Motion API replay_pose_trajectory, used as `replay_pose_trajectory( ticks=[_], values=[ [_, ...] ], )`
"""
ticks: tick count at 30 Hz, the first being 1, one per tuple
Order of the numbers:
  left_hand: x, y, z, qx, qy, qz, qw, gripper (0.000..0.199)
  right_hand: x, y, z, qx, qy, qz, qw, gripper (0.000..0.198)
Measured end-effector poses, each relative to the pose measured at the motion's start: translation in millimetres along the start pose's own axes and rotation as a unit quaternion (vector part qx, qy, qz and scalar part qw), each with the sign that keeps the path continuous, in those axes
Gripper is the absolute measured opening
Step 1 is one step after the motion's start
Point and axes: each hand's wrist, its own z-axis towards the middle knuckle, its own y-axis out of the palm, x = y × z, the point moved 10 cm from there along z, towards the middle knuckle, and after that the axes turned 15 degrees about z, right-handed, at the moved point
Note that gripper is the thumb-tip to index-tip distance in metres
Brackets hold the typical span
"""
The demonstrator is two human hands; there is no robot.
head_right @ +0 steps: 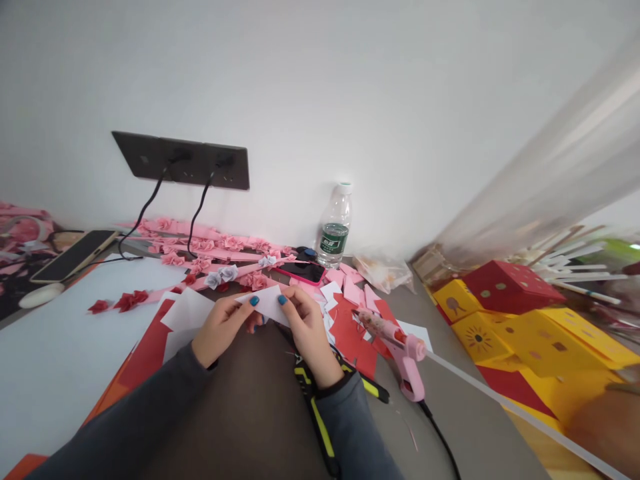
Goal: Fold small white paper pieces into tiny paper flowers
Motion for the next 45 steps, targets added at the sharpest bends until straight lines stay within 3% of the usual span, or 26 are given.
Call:
replay_pose_trajectory(
  ticks=[7,13,22,30,36,39,42,45],
  values=[
    [1,-4,2,0.013,0.011,0.032,0.999,0.047,11,-5,1,0.014,0.020,0.057,0.998,0.050],
    [-1,-3,2,0.009,0.004,0.000,1.000,0.042,4,6,1,-0.026,0.018,-0.018,0.999,0.035],
    [-8,-1,3,0.014,-0.016,-0.098,0.995,0.047,-14,8,0,-0.039,-0.077,-0.112,0.990,0.038],
    [-5,7,0,-0.027,-0.011,-0.145,0.989,0.035,-10,12,-1,-0.049,-0.038,-0.009,0.998,0.047],
    [-1,7,1,-0.030,-0.005,-0.124,0.992,0.031,7,-7,-5,0.031,0.027,0.083,0.996,0.037],
    [1,12,1,-0.048,-0.011,-0.086,0.995,0.031,9,-13,-6,0.064,0.027,0.088,0.994,0.036],
    [-3,16,0,-0.065,-0.032,-0.060,0.996,0.031,11,-9,-4,0.051,0.040,0.084,0.994,0.035],
    [-5,8,2,-0.035,-0.030,-0.045,0.998,0.031,10,2,-2,0.012,0.039,0.072,0.997,0.035]
  ],
)
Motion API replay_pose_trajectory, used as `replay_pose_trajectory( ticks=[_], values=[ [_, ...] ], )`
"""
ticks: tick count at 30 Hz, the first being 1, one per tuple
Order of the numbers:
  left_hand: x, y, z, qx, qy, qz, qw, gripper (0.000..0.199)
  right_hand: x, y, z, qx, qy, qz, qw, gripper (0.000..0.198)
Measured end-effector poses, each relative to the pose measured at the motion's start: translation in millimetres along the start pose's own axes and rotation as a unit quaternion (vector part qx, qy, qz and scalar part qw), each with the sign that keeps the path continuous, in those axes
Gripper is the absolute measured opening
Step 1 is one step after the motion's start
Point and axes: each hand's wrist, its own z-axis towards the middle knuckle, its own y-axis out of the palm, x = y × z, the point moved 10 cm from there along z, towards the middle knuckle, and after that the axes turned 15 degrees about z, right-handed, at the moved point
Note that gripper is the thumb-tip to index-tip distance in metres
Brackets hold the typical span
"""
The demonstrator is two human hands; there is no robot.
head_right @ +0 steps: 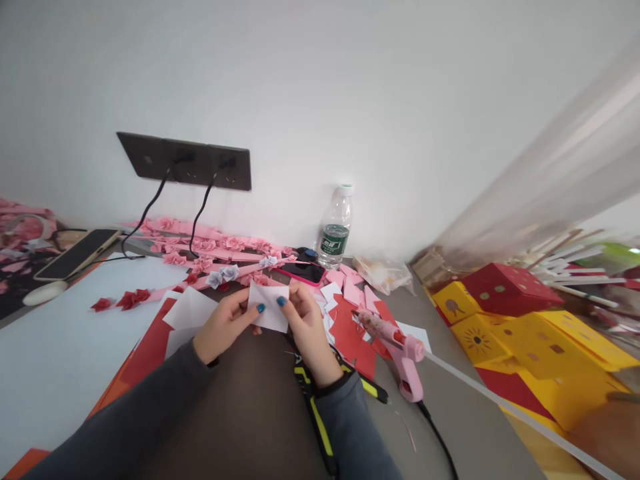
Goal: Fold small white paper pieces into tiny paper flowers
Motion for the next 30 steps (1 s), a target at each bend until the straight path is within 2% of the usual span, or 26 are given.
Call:
replay_pose_trajectory(
  ticks=[4,9,19,25,30],
  values=[
    [2,-8,0,0.027,0.015,-0.002,1.000,0.035,-7,11,1,-0.037,-0.029,-0.036,0.998,0.032],
    [8,-6,-2,0.019,0.038,-0.003,0.999,0.037,-2,12,1,-0.051,-0.008,-0.052,0.997,0.029],
    [11,-5,-3,0.010,0.070,-0.048,0.996,0.023,-6,-7,0,0.003,-0.043,0.013,0.999,0.018],
    [14,-4,-6,0.015,0.073,0.033,0.997,0.024,-13,-6,2,0.017,-0.066,-0.026,0.997,0.023],
    [11,-3,-7,0.008,0.062,-0.017,0.998,0.034,-16,-4,1,0.024,-0.078,-0.020,0.996,0.033]
  ],
)
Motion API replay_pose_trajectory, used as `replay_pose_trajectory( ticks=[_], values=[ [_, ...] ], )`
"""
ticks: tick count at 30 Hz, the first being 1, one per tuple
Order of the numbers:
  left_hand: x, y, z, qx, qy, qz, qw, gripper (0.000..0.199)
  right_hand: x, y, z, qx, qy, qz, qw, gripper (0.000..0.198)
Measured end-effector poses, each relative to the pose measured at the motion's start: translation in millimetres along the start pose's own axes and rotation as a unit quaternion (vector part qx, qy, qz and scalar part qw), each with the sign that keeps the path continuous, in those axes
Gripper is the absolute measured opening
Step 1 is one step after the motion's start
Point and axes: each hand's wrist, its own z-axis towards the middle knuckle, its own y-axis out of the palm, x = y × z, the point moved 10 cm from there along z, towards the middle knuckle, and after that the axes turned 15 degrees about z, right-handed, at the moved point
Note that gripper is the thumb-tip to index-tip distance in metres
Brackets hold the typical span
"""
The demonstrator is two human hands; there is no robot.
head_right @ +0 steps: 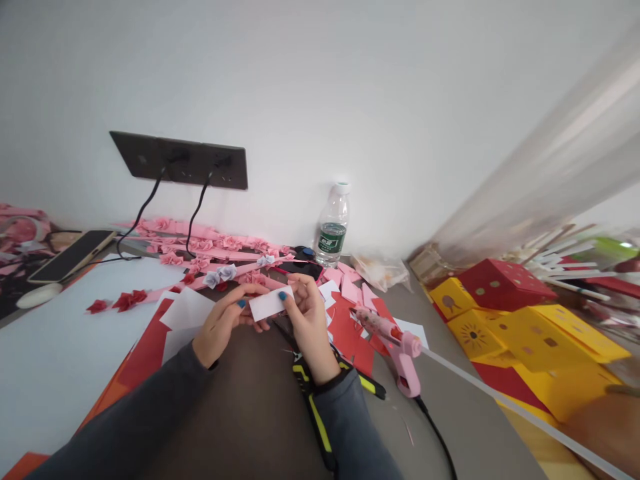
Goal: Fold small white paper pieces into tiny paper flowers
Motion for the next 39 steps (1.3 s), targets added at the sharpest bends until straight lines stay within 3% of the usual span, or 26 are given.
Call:
replay_pose_trajectory(
  ticks=[8,10,13,16,20,26,39],
  values=[
    [-12,8,0,-0.022,-0.059,0.039,0.997,0.029,-2,12,-2,-0.050,-0.003,-0.012,0.999,0.033],
    [-10,6,-1,-0.010,-0.054,0.032,0.998,0.030,0,14,-1,-0.060,0.007,-0.030,0.998,0.027],
    [-7,8,-2,-0.017,-0.047,0.041,0.998,0.030,4,15,-1,-0.064,0.030,-0.059,0.996,0.032],
    [1,6,-1,-0.016,-0.015,0.112,0.993,0.030,5,15,-3,-0.061,0.048,-0.080,0.994,0.037],
    [15,-6,-3,0.043,0.042,0.205,0.977,0.029,9,21,-8,-0.095,0.070,-0.109,0.987,0.040],
    [19,-5,-6,0.057,0.069,0.206,0.974,0.025,9,28,-11,-0.129,0.074,-0.106,0.983,0.041],
    [25,-8,-9,0.083,0.072,0.204,0.973,0.022,3,31,-13,-0.129,0.065,-0.112,0.983,0.042]
  ],
)
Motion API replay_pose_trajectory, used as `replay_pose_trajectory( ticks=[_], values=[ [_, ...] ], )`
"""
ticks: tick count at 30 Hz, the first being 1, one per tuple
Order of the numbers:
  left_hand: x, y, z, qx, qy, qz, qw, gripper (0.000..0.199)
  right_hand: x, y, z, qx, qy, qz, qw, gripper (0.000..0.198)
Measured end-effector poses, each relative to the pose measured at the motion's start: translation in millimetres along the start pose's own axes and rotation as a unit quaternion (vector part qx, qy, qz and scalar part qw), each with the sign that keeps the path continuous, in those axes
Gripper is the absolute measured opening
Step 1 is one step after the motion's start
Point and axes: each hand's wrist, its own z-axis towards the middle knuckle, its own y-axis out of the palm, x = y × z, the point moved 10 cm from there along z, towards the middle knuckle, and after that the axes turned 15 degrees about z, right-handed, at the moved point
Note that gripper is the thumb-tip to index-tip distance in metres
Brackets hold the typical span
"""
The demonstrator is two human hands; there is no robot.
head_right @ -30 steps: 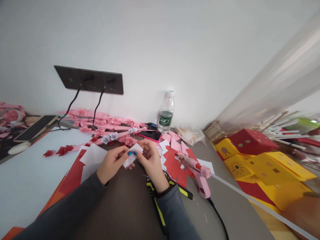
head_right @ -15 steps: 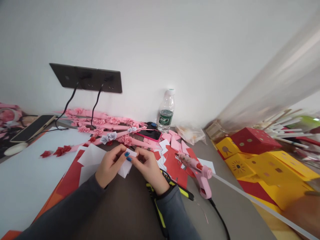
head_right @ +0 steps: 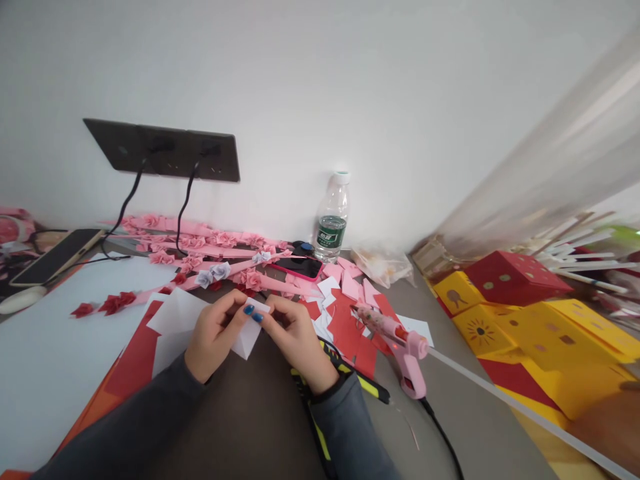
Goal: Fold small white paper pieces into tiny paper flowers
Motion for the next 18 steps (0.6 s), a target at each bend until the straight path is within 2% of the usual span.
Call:
replay_pose_trajectory(
  ticks=[18],
  values=[
    [-0.2,-0.5,-2.1,0.000,0.006,0.002,1.000,0.025,-5.9,3.6,-0.6,-0.020,-0.022,-0.031,0.999,0.041]
  ],
)
